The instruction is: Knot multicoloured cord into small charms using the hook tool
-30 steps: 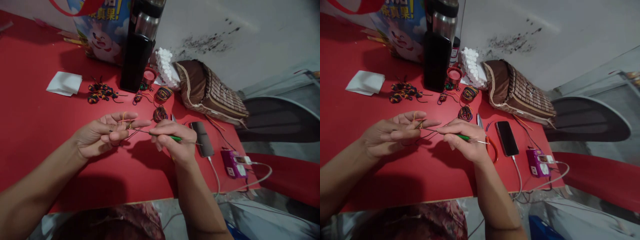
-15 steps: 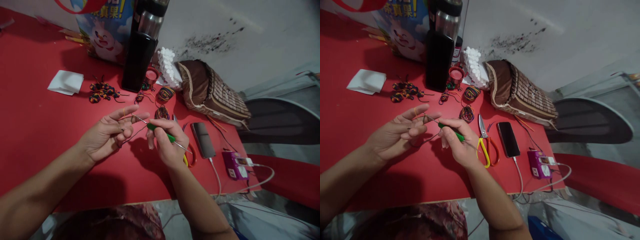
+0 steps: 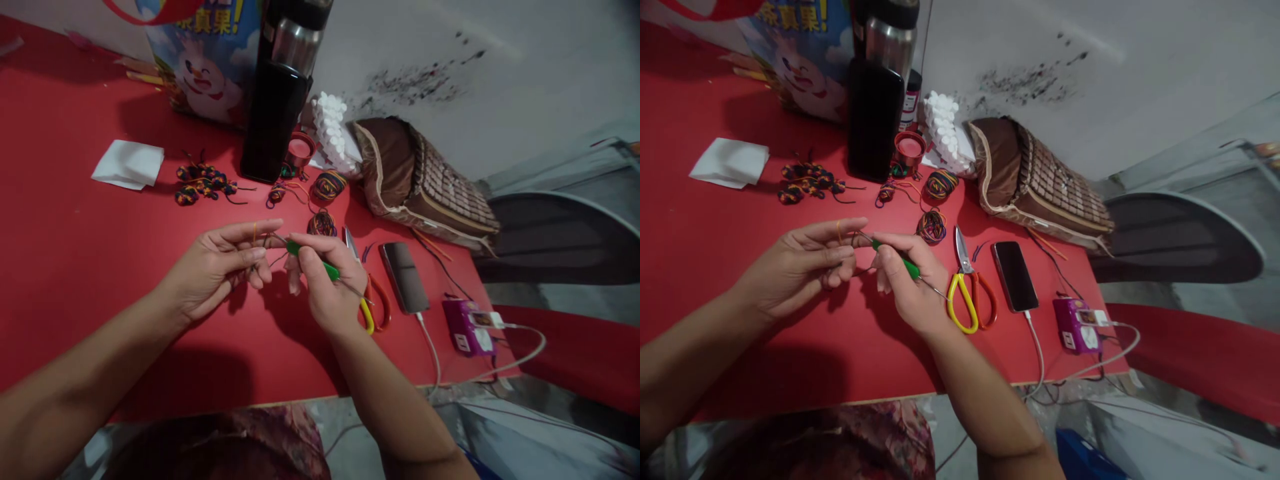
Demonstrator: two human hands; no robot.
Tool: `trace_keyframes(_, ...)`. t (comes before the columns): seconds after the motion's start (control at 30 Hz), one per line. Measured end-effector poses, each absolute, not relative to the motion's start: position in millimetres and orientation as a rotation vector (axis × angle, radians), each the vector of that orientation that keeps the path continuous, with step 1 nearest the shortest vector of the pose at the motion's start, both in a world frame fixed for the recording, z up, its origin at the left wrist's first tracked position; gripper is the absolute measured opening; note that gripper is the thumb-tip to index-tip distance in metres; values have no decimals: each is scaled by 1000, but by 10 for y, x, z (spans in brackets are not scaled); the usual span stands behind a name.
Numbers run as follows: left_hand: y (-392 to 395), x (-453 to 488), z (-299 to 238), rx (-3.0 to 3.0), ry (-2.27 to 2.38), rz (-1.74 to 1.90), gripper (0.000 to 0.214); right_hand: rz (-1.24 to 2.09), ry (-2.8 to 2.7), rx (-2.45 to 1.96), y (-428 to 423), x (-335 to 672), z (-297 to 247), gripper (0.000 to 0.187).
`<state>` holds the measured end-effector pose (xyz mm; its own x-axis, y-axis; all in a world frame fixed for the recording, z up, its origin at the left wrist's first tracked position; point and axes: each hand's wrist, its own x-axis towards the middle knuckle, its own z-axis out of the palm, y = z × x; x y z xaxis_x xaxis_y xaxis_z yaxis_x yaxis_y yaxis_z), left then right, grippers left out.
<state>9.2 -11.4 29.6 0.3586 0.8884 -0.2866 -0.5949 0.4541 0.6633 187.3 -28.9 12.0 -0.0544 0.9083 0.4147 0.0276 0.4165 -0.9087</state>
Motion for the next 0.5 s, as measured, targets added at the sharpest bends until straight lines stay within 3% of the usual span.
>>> trace_keyframes(0.5,-115,128,315,38,588,960,54,701,-1582,-958,-382,1782,-71,21)
